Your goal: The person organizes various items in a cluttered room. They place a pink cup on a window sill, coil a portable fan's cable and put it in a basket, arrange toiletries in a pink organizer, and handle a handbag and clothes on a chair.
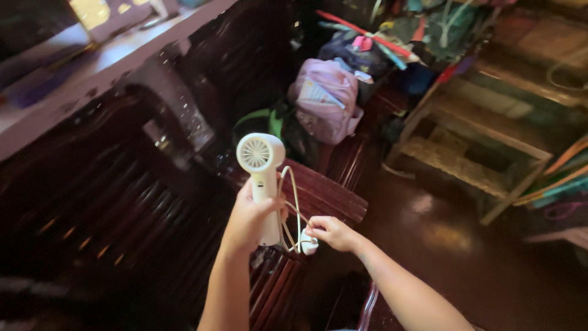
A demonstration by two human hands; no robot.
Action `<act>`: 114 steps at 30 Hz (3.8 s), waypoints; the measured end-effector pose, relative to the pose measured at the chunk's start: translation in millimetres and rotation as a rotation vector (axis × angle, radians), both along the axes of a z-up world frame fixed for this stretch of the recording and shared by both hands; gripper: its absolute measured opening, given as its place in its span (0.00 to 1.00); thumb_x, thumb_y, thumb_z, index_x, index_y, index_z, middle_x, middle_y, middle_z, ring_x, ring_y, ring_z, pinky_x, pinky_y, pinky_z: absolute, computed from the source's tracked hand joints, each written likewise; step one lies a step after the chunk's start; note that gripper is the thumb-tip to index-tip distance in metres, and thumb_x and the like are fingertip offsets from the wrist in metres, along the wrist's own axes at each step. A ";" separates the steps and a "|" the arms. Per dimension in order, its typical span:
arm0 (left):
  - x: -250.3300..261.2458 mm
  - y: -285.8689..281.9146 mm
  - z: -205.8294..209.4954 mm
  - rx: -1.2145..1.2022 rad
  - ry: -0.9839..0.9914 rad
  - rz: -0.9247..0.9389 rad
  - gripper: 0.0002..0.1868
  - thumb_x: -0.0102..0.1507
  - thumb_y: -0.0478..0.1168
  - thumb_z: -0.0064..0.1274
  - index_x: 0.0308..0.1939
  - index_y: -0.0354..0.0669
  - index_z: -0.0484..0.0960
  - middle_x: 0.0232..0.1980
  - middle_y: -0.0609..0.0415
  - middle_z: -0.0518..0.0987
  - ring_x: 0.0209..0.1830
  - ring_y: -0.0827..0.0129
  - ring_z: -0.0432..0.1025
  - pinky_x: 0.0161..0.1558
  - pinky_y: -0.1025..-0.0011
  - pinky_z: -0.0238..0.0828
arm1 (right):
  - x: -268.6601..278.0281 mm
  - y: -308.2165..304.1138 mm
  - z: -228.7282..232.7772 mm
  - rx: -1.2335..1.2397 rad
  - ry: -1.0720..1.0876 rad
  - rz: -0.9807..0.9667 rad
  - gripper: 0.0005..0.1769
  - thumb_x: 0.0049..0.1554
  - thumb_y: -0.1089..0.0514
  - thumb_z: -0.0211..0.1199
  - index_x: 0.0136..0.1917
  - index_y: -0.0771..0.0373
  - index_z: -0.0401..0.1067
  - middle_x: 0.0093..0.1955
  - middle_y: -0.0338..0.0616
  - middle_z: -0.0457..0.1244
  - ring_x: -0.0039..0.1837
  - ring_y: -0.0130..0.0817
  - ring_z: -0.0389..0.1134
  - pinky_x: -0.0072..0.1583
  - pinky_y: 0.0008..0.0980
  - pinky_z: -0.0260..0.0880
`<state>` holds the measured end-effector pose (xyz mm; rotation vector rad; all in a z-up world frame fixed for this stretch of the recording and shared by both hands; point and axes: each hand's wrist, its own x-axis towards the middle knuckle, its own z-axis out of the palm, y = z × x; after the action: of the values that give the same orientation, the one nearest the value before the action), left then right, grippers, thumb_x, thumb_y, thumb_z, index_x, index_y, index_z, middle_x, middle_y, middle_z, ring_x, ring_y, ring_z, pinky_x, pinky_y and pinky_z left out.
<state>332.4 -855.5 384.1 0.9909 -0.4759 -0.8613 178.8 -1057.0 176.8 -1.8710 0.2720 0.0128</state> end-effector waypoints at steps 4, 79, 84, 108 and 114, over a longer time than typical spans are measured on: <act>19.6 -26.2 26.0 0.036 -0.014 -0.012 0.27 0.51 0.29 0.54 0.56 0.36 0.73 0.33 0.51 0.75 0.25 0.66 0.74 0.29 0.67 0.71 | -11.4 -9.4 18.2 0.192 -0.020 -0.135 0.12 0.61 0.51 0.62 0.53 0.59 0.75 0.50 0.35 0.68 0.55 0.25 0.68 0.58 0.29 0.68; -96.8 -788.7 -26.7 0.106 -0.856 -0.208 0.20 0.55 0.38 0.63 0.51 0.41 0.78 0.39 0.50 0.85 0.38 0.72 0.81 0.42 0.69 0.78 | -105.7 -788.5 155.1 -0.221 -0.375 -0.631 0.25 0.66 0.58 0.58 0.73 0.65 0.61 0.55 0.45 0.71 0.57 0.31 0.71 0.61 0.31 0.71; -48.4 -865.7 -2.1 0.092 -1.006 -0.318 0.23 0.53 0.38 0.66 0.50 0.38 0.78 0.40 0.49 0.84 0.41 0.72 0.80 0.43 0.68 0.77 | -71.9 -811.4 116.4 0.066 -0.356 -0.416 0.19 0.64 0.59 0.62 0.66 0.70 0.71 0.56 0.42 0.70 0.57 0.30 0.70 0.58 0.33 0.72; 143.4 -1054.7 -88.0 0.041 -0.308 -0.384 0.14 0.59 0.35 0.57 0.48 0.34 0.80 0.41 0.54 0.83 0.42 0.70 0.78 0.43 0.69 0.76 | 77.0 -959.8 156.9 0.444 -0.315 -0.287 0.24 0.66 0.42 0.56 0.47 0.68 0.73 0.31 0.40 0.64 0.42 0.35 0.70 0.47 0.33 0.70; 117.7 -1041.4 -135.2 0.051 -0.268 -0.421 0.14 0.60 0.35 0.58 0.50 0.36 0.80 0.43 0.53 0.84 0.44 0.70 0.78 0.50 0.70 0.77 | 89.3 -993.6 200.4 0.860 -0.581 -0.356 0.20 0.67 0.41 0.55 0.45 0.60 0.68 0.33 0.36 0.59 0.48 0.40 0.69 0.54 0.45 0.71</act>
<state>450.1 -1896.9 248.9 1.0770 -0.9173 -1.1242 268.0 -2050.6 377.2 -0.8966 0.1496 -0.5624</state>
